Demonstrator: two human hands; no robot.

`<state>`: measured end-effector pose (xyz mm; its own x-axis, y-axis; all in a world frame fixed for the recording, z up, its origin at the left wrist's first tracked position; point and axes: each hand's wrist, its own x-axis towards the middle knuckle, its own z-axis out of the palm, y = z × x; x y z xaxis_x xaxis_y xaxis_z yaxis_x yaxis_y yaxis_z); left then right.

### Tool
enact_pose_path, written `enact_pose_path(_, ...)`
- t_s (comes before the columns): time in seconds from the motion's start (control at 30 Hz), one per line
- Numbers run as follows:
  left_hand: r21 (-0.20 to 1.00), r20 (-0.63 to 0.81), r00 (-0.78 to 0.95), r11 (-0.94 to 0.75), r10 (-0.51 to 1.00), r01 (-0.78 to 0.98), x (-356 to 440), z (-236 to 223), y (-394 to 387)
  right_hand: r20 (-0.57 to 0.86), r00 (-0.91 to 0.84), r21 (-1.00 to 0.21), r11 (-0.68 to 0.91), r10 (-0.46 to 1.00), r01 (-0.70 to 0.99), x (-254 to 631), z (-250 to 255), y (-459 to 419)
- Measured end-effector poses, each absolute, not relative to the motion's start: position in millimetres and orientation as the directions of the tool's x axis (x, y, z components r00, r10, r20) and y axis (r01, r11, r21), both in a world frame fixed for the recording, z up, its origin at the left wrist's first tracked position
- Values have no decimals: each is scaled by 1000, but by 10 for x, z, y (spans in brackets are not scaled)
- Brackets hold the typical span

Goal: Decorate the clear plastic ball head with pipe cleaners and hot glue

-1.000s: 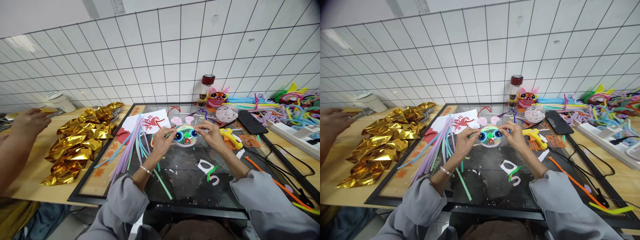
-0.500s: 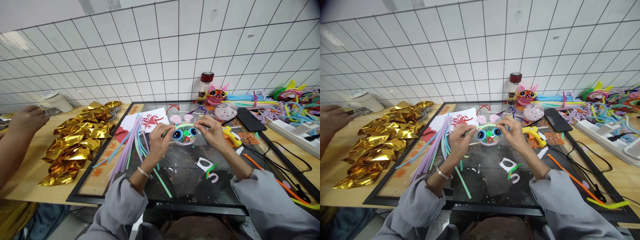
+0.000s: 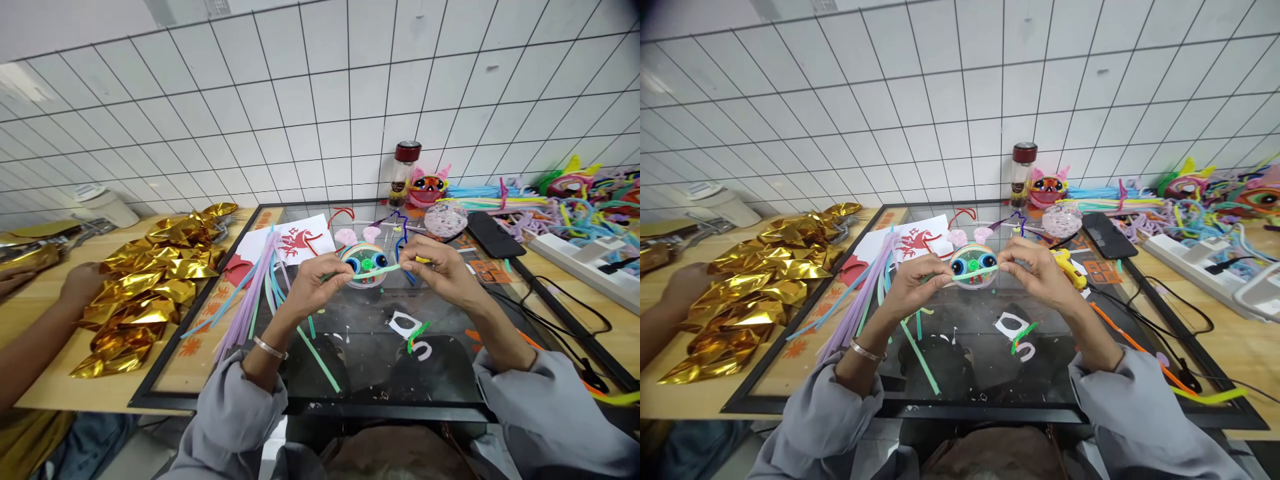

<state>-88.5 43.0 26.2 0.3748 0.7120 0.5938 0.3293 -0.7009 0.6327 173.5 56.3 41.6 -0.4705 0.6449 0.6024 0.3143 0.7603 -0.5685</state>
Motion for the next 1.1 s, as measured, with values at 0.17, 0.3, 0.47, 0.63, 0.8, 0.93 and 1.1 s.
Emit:
enact_pose_path(0.17, 594, 676, 199, -685, 709, 421, -840, 267, 387, 664, -413, -524, 782, 623, 339, 1644, 424, 514)
enact_pose_path(0.3, 562, 740, 17, -632, 672, 533, -828, 243, 362, 628, -467, -537, 781, 623, 320, 1551, 425, 450)
enact_pose_path(0.47, 494, 766, 70, -655, 639, 572, -797, 226, 333, 640, -391, -518, 748, 661, 416, 1588, 386, 486)
enact_pose_path(0.63, 417, 797, 133, -695, 590, 585, -772, 197, 340, 649, -374, -507, 743, 663, 437, 1619, 346, 504)
enact_pose_path(0.8, 456, 791, 49, -641, 610, 618, -818, 154, 364, 653, -408, -513, 769, 638, 381, 1557, 295, 471)
enact_pose_path(0.93, 528, 748, 54, -642, 662, 555, -803, 146, 337, 680, -377, -493, 772, 629, 400, 1557, 294, 471)
enact_pose_path(1.1, 415, 778, 189, -717, 599, 561, -681, 156, 240, 737, -466, -301, 854, 490, 423, 1434, 312, 327)
